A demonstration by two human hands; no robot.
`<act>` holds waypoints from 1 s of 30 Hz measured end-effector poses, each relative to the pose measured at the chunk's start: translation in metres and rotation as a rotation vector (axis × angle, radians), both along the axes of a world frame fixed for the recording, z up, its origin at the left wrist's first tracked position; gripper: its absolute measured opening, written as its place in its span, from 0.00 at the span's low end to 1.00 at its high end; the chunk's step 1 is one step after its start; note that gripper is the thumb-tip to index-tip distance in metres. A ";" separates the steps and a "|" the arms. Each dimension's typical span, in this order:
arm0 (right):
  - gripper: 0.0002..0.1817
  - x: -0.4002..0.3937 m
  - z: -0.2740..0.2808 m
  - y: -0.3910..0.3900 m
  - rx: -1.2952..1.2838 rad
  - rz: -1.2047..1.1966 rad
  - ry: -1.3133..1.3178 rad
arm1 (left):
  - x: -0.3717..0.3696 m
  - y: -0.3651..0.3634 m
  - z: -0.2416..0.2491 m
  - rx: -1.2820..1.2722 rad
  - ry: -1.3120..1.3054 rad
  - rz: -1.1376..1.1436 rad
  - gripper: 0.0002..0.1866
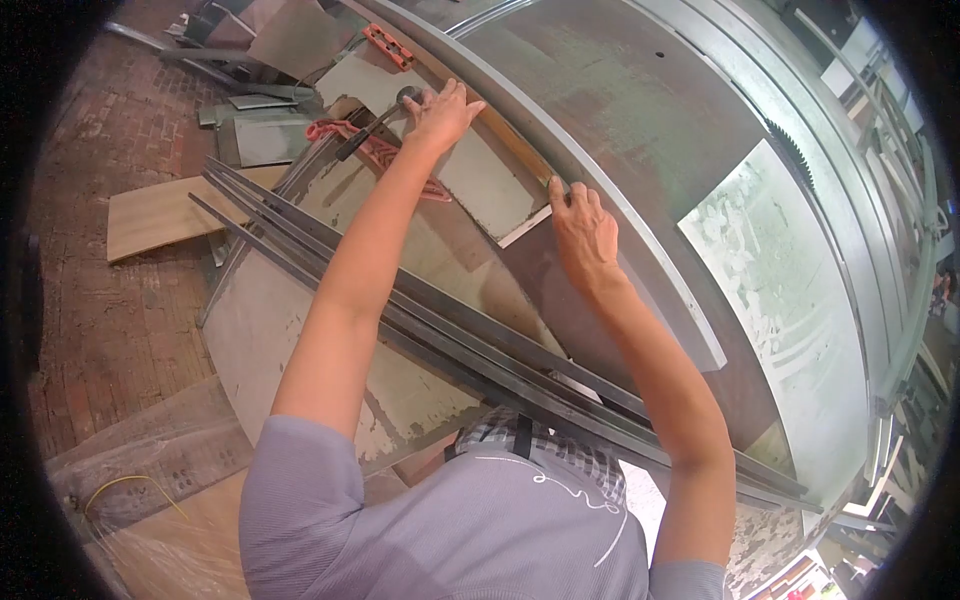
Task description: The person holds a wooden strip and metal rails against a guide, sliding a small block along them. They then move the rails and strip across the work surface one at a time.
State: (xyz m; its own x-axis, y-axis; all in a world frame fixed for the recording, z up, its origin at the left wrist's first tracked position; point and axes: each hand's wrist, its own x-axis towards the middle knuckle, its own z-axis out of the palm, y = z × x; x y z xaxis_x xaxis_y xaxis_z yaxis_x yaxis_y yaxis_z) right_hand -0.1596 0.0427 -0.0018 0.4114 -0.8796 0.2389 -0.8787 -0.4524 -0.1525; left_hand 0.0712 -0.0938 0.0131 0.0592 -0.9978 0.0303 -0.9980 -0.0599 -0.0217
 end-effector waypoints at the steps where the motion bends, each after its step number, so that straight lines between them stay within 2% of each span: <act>1: 0.28 0.004 0.000 -0.005 -0.011 0.001 0.016 | 0.003 -0.004 0.000 -0.012 -0.010 0.002 0.31; 7: 0.26 0.028 -0.005 -0.034 -0.094 0.015 0.033 | 0.025 -0.033 0.004 0.005 -0.038 0.018 0.31; 15: 0.24 0.066 -0.003 -0.067 -0.040 0.034 0.031 | 0.058 -0.072 0.003 0.016 -0.185 0.018 0.30; 17: 0.24 0.072 -0.004 -0.074 -0.037 0.043 0.037 | 0.064 -0.076 0.002 -0.043 -0.204 -0.007 0.27; 20: 0.23 0.080 -0.004 -0.083 -0.061 0.061 0.012 | 0.063 -0.068 -0.003 -0.151 -0.143 -0.016 0.24; 25: 0.21 0.093 -0.004 -0.096 -0.069 0.078 0.010 | 0.029 -0.023 0.001 -0.101 -0.093 0.004 0.20; 30: 0.20 0.103 -0.003 -0.106 -0.088 0.086 0.018 | 0.034 -0.032 0.005 -0.071 -0.102 0.015 0.20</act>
